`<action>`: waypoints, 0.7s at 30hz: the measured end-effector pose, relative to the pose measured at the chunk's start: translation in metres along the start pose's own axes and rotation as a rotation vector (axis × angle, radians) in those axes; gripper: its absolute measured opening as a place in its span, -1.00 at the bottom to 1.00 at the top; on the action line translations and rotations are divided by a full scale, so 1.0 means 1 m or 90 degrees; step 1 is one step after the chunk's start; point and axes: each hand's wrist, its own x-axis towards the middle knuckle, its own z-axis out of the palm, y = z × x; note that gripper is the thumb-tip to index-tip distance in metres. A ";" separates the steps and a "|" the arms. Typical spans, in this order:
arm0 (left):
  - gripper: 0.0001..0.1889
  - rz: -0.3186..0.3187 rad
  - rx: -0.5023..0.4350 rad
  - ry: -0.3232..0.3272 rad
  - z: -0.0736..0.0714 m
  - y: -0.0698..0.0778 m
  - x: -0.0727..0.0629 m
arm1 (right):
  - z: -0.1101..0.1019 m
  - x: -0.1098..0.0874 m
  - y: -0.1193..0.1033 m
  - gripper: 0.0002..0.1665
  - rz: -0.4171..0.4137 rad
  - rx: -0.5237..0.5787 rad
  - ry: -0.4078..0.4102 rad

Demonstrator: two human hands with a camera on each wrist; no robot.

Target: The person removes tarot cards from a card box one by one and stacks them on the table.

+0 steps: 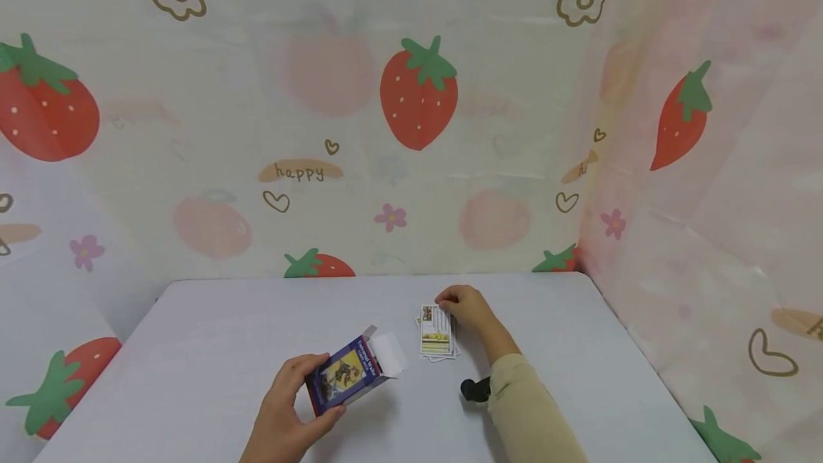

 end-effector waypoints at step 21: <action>-0.21 0.000 -0.003 0.003 -0.001 0.000 0.000 | 0.006 0.007 0.007 -0.91 0.022 -0.045 -0.015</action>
